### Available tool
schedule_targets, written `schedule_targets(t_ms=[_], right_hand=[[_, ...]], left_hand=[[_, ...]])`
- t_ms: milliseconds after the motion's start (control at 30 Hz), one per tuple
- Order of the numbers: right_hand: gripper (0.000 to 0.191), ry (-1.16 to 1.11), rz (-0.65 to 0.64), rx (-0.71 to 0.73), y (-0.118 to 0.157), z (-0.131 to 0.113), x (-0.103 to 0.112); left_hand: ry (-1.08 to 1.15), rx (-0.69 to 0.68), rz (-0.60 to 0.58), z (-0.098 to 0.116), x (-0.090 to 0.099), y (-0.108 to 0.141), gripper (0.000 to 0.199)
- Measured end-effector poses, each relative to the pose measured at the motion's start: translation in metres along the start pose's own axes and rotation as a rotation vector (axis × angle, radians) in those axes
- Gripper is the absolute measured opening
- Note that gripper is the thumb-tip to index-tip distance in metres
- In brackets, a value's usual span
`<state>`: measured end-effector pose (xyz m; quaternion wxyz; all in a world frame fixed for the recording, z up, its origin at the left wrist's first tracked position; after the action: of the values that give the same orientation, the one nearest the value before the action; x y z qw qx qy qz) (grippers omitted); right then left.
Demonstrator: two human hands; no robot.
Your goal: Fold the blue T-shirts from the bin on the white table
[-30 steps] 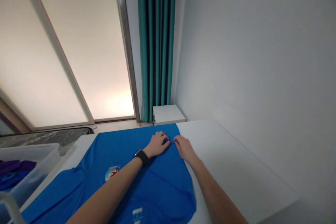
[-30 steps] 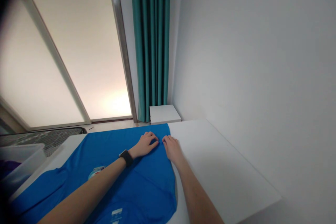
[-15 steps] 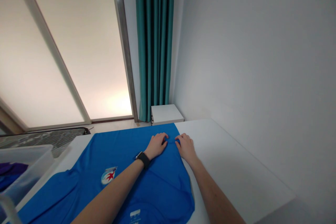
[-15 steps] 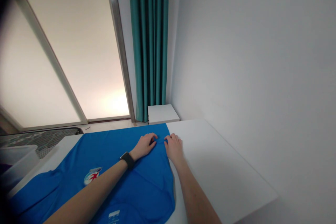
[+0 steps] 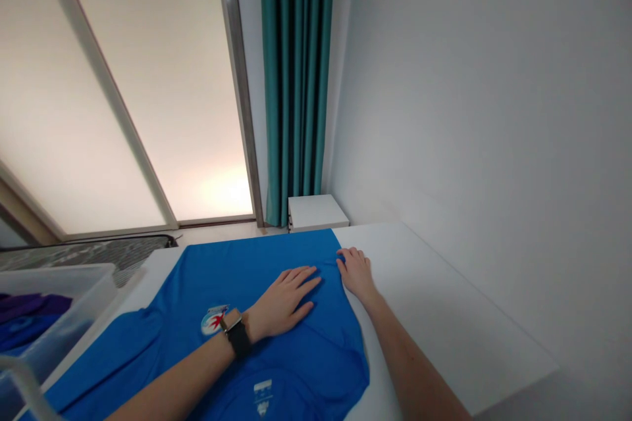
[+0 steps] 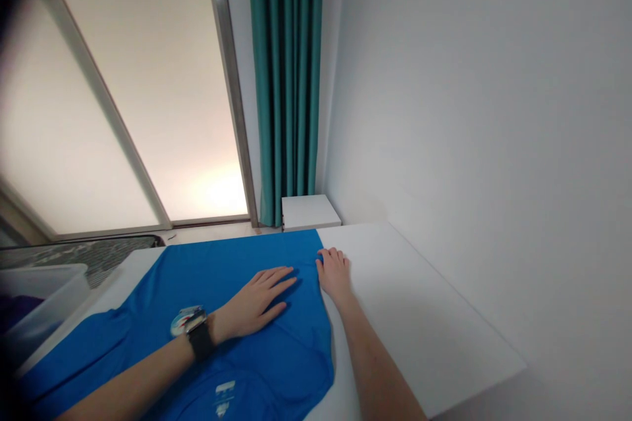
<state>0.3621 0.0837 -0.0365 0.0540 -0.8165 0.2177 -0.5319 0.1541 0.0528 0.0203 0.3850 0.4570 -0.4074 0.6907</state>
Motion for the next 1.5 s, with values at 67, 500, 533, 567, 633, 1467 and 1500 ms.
schedule_targets(t_ms=[67,500,533,567,633,1467,1500], right_hand=[[0.022,-0.02,0.019,0.001,0.001,0.0,0.002],[0.016,-0.221,-0.001,0.045,0.019,-0.006,0.021],[0.016,-0.26,-0.006,0.036,0.023,-0.006,0.023],[0.016,-0.301,-0.015,0.025,0.027,-0.007,0.025],[0.016,-0.374,-0.049,0.009,0.038,-0.007,0.029],[0.035,-0.229,-0.271,0.288,0.153,-0.019,0.078],[0.034,-0.234,-0.275,0.301,0.154,-0.02,0.079]], left_hand=[[0.013,-0.009,0.002,0.003,0.004,0.01,0.044],[0.17,0.093,0.043,-0.009,0.003,0.033,0.018],[0.176,0.091,0.037,-0.009,0.004,0.033,0.018],[0.179,0.088,0.033,-0.009,0.004,0.033,0.017],[0.178,0.083,0.033,-0.01,0.004,0.032,0.014],[0.07,0.058,0.103,-0.003,0.008,0.032,0.011],[0.048,0.053,0.087,-0.002,0.008,0.032,0.011]])
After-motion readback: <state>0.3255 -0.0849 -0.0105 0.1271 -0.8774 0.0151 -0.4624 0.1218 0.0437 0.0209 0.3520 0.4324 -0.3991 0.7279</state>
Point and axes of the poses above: each hand's wrist, its own y-axis away from the middle knuckle, its own x-axis out of the back of the hand, z = x × y, the point moved 5 cm from there along -y, towards the middle knuckle, and after that the axes turned 9 degrees about -x, right-handed, at the moved point
